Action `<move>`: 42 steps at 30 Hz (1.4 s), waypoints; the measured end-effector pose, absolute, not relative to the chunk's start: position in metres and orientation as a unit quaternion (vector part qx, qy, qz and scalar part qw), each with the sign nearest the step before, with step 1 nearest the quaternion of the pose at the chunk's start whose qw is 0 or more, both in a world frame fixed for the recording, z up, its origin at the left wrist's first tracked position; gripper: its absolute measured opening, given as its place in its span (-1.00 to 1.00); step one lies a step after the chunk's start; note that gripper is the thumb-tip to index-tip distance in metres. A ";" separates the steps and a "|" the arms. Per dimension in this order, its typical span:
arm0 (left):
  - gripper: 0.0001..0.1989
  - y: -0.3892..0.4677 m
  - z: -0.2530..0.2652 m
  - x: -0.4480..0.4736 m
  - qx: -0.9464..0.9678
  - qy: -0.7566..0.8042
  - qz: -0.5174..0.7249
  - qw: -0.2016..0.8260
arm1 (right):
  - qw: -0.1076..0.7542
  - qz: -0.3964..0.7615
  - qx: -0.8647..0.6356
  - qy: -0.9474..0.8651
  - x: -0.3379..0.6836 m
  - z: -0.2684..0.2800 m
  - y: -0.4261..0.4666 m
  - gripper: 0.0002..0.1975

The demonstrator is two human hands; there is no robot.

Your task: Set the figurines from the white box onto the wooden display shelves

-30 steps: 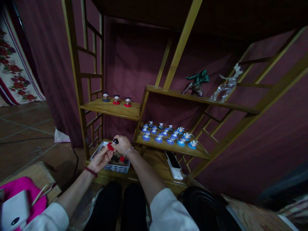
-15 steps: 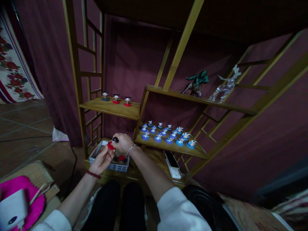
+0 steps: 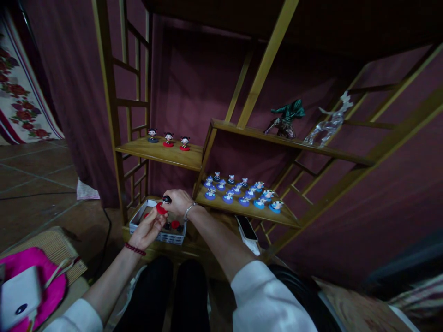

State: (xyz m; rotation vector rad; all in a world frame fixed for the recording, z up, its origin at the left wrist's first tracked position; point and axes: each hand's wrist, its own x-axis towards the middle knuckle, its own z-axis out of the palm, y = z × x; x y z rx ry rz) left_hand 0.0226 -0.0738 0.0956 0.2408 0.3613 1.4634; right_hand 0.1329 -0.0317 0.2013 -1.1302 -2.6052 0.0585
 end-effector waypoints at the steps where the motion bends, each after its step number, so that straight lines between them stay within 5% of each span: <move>1: -0.91 -0.074 0.095 0.023 0.109 0.164 0.663 0.722 | 0.147 0.018 -0.397 -0.906 0.133 0.201 -0.032 -0.79; 42: -0.86 -0.071 0.087 0.028 0.153 0.164 0.682 0.696 | 0.114 0.091 -0.547 -0.825 0.130 0.192 -0.030 -0.72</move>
